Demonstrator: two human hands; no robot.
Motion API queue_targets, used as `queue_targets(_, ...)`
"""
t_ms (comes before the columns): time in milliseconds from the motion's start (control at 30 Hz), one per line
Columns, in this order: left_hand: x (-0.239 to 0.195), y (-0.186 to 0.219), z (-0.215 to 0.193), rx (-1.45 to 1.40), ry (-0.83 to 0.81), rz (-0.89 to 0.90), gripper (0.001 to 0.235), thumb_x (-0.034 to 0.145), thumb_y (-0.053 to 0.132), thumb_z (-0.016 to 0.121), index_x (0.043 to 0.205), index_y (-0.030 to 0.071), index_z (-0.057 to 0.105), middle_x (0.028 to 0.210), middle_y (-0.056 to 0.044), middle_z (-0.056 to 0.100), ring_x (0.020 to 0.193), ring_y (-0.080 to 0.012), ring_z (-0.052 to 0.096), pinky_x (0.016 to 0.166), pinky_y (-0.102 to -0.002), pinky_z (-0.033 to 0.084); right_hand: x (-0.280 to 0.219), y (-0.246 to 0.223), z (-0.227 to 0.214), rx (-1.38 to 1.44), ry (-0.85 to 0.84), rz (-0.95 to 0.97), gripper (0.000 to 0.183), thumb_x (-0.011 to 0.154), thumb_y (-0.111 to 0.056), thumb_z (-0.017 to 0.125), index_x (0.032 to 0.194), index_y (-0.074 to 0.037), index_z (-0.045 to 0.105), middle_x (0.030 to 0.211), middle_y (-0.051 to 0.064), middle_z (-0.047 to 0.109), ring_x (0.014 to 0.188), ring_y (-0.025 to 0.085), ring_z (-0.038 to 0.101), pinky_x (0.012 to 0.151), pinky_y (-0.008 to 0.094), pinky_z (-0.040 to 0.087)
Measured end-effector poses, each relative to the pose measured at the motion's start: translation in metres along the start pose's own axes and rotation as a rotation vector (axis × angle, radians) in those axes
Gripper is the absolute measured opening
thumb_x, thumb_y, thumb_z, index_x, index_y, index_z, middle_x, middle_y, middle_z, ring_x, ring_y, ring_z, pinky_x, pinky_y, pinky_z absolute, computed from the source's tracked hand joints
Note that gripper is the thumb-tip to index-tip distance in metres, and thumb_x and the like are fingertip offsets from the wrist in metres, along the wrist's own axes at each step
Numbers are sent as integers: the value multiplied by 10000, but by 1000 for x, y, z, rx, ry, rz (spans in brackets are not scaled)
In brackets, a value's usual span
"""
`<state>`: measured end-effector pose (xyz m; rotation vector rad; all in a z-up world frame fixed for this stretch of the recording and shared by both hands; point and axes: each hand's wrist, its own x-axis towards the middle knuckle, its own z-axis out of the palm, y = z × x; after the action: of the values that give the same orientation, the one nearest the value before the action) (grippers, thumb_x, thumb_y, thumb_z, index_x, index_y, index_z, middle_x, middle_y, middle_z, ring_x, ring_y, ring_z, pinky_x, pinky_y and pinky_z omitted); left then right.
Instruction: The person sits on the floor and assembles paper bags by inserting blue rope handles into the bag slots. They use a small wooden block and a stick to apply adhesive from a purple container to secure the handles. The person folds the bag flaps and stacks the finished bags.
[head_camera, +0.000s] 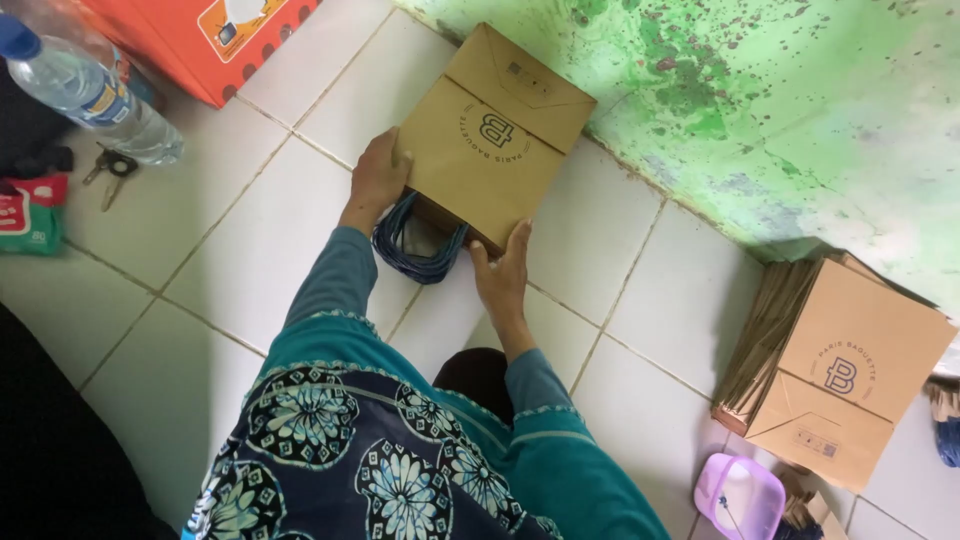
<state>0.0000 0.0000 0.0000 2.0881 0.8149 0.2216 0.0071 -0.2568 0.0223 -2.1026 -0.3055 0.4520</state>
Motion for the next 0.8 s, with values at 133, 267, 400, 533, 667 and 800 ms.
queue_targets(133,3,-4,-8,38,-31,14,580,1046,329,490,1561,82,383,1569,-157,420,1452,-310,390,1205,-512,302,-12,-16,-15,60,-44,4,969,1003,-451,621,1667,-131,-8,1717,209,52,1567,355,157,1286,485,220)
queue_targets(267,-19,44,-30,186,29,-65,624,1029,343,487,1581,94,337,1614,-183,334,1503,-367,247,1190,-650,132,-40,3,-26,237,-36,-20,1007,1013,-423,631,1649,-115,-86,1698,256,67,1529,409,241,1248,517,312)
queue_targets(400,-27,77,9,347,179,-6,667,971,365,583,1570,210,335,1639,-131,243,1529,-363,176,1166,-737,127,-63,80,-36,142,-153,9,676,1059,-412,572,1579,-32,367,1547,250,465,1423,419,451,1183,516,418)
queue_targets(533,-106,137,80,105,207,378,561,999,206,636,1508,66,446,1572,-243,338,1480,-428,281,1160,-680,210,-99,120,-54,36,-133,-160,424,1058,-340,612,1422,-124,640,1396,163,650,1331,360,570,1113,489,469)
queue_targets(667,-192,173,169,-370,-40,529,516,972,206,590,1456,48,508,1452,-277,494,1396,-438,419,1192,-547,288,-167,117,-110,106,-158,-48,399,1058,-368,584,1387,-160,673,1359,131,682,1316,334,596,1117,485,468)
queue_targets(800,-261,204,251,-469,-381,205,514,995,292,578,1496,215,488,1504,-110,485,1375,-341,487,1154,-509,373,-198,175,-187,236,134,-47,366,1011,-314,649,1314,-124,727,1181,181,760,1153,369,696,992,498,543)
